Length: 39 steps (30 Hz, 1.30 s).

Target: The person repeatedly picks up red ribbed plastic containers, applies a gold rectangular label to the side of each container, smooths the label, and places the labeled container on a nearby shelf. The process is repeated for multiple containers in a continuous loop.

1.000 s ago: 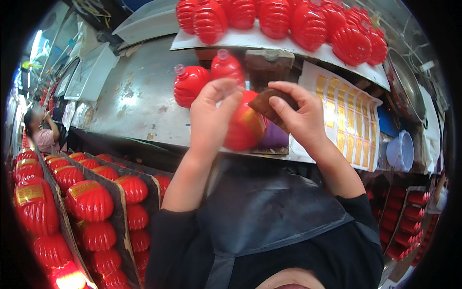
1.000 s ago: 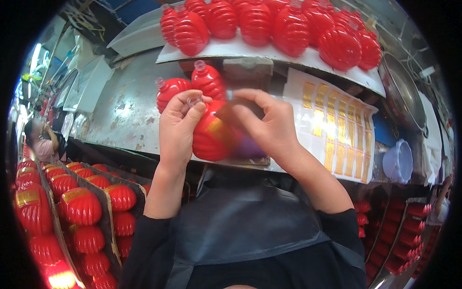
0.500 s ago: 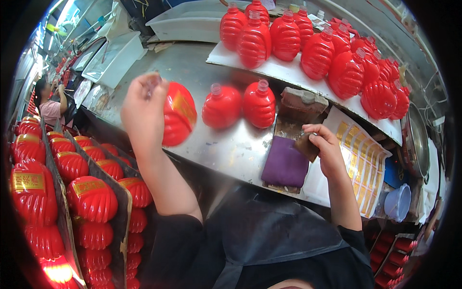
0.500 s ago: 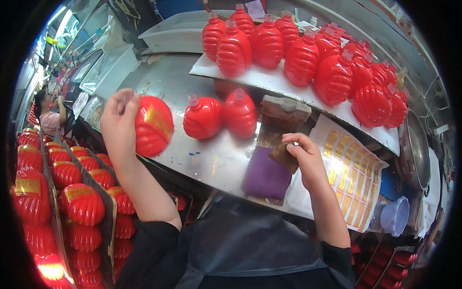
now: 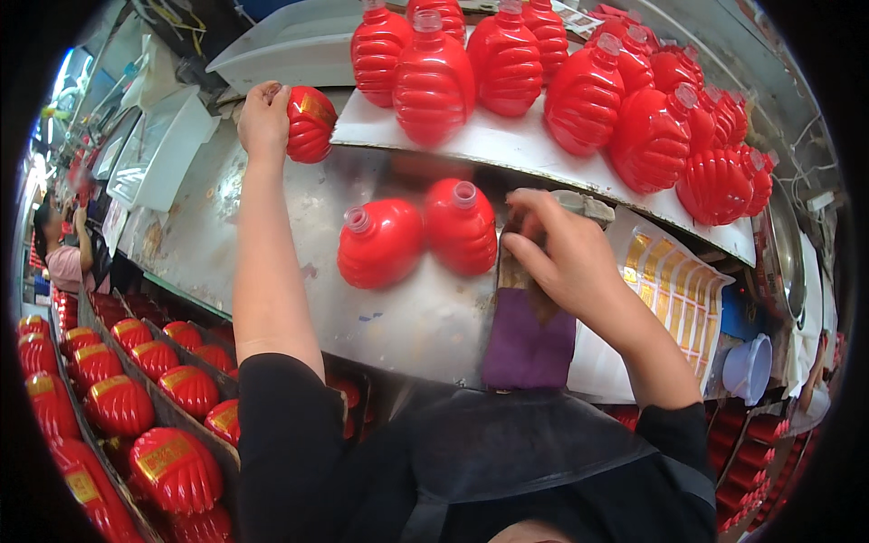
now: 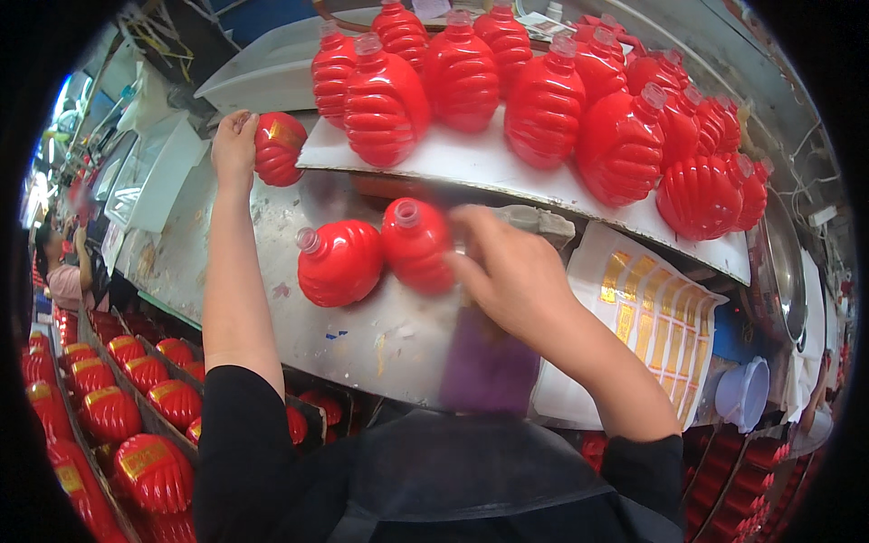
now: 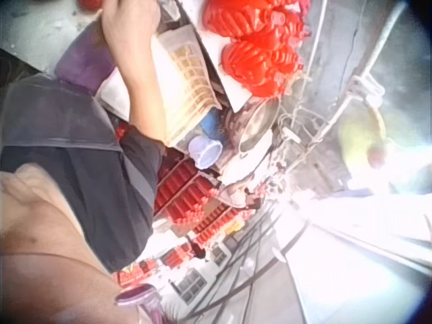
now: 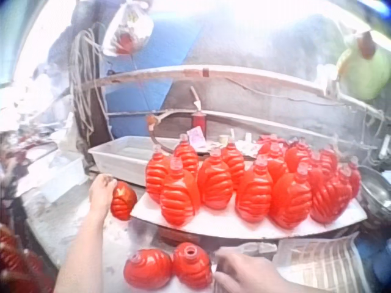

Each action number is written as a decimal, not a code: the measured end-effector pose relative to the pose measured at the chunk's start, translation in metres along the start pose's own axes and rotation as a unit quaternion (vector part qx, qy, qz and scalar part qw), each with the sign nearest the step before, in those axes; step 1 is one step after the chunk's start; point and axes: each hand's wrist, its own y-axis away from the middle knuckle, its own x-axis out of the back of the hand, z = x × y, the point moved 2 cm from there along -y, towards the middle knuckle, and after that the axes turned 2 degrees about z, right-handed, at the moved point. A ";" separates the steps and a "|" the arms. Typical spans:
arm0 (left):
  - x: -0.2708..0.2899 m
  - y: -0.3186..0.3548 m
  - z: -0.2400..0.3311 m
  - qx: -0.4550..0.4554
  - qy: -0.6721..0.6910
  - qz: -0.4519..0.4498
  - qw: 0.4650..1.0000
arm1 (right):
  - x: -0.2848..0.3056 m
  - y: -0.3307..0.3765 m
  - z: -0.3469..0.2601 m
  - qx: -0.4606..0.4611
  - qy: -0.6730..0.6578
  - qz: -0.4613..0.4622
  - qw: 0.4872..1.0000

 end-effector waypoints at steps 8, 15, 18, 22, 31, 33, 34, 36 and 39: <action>-0.053 0.000 -0.008 0.005 -0.017 -0.067 0.998 | -0.041 -0.065 -0.020 0.066 0.162 -0.087 0.981; -0.015 0.035 0.047 -0.005 0.039 0.030 0.999 | -0.022 -0.043 -0.035 0.094 0.147 -0.097 0.980; 0.010 0.055 0.074 -0.037 0.122 0.020 0.992 | 0.007 -0.013 -0.046 0.049 0.117 -0.063 0.990; 0.045 0.101 0.121 -0.024 0.222 -0.064 0.973 | 0.077 0.041 -0.025 -0.116 -0.072 0.014 0.991; 0.074 0.185 0.140 0.016 0.219 -0.169 0.961 | 0.334 0.235 0.058 -0.242 -0.098 0.526 0.810; 0.075 0.197 0.153 0.012 0.229 -0.160 0.960 | 0.365 0.258 0.093 -0.267 -0.108 0.593 0.752; 0.077 0.202 0.163 0.013 0.232 -0.164 0.959 | 0.374 0.261 0.106 -0.291 -0.122 0.611 0.726; 0.068 0.215 0.180 0.021 0.248 -0.178 0.952 | 0.406 0.283 0.155 -0.301 -0.118 0.561 0.762; 0.059 0.235 0.204 0.026 0.272 -0.216 0.937 | 0.416 0.278 0.238 -0.281 -0.118 0.605 0.736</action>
